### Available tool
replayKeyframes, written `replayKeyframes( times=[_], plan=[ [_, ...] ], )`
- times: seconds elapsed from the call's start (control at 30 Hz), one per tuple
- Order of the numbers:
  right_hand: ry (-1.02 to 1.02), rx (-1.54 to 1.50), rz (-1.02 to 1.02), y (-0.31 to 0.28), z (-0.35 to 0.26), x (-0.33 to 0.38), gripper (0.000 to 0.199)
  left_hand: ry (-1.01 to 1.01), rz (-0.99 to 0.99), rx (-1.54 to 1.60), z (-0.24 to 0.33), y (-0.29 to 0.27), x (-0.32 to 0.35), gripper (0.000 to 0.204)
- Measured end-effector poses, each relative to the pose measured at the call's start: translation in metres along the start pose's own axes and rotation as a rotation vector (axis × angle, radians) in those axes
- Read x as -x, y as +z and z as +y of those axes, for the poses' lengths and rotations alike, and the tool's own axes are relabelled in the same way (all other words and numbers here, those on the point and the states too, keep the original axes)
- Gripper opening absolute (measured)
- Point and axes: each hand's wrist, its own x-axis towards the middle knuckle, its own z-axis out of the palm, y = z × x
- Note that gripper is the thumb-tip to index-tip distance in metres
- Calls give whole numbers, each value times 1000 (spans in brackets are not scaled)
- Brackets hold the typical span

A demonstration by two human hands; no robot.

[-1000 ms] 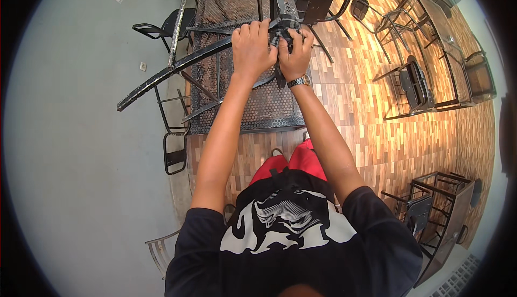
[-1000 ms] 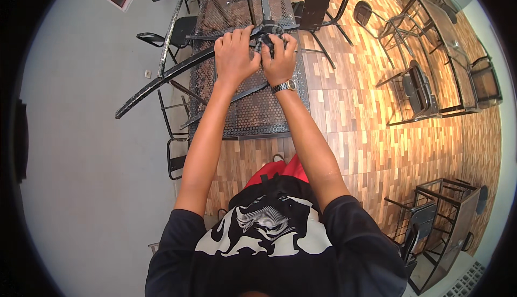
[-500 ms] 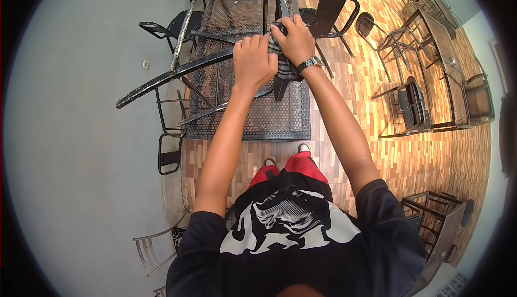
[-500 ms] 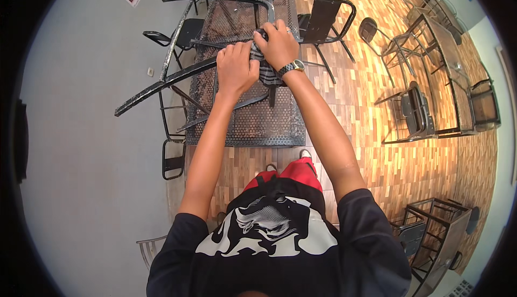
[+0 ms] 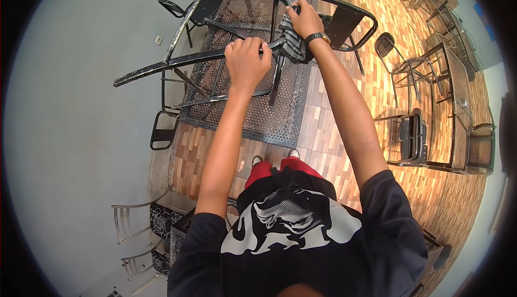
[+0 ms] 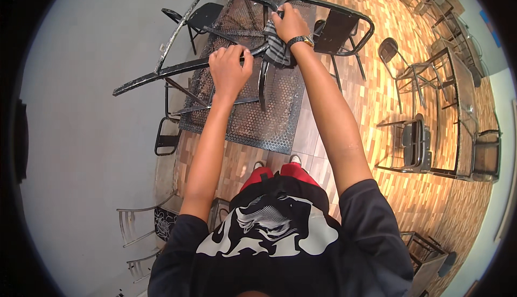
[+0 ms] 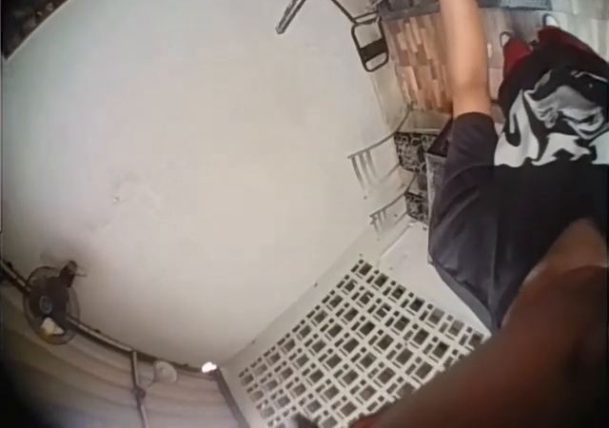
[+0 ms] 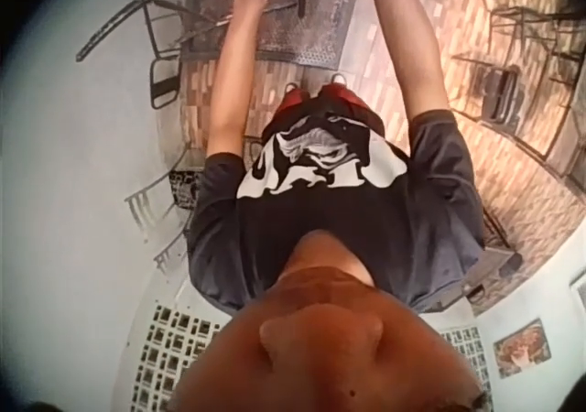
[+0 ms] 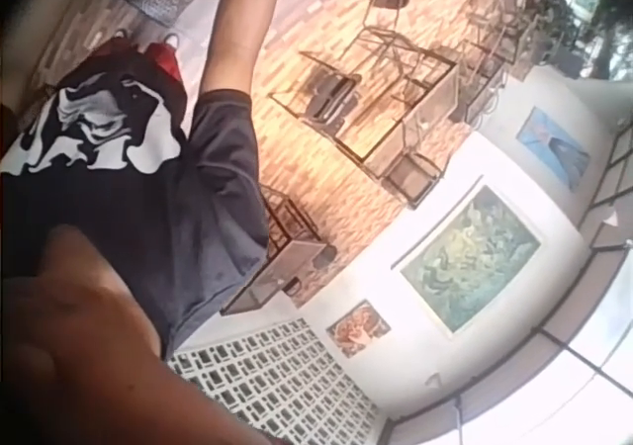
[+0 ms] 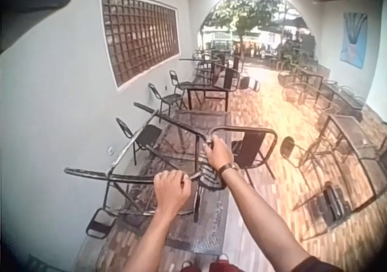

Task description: Assembling or repairing a metal mesh table and chair by tightening hardware.

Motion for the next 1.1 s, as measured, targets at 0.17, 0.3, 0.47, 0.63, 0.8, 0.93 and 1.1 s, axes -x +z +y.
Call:
replayKeyframes(
  times=[0.17,0.3,0.47,0.63,0.8,0.93,1.1],
  plan=[
    [16,70,-5,3,-12,10,34,-68,25,-62,2,5,1,18],
    [-159,46,1,-7,-26,48,28,-77,73,-103,3,7,1,17],
    [-172,-65,-53,-13,-28,59,26,-58,109,-130,1,10,1,13],
    [-99,-90,-17,-3,-3,21,28,-35,109,-134,4,9,2,13],
    [-115,38,-33,1,0,-9,30,-45,117,-103,5,10,-1,14],
    [-187,36,18,3,-2,5,30,-74,52,-73,7,3,3,15],
    [-338,71,-33,-12,-27,41,29,-117,-41,-54,6,-7,3,15]
  ],
)
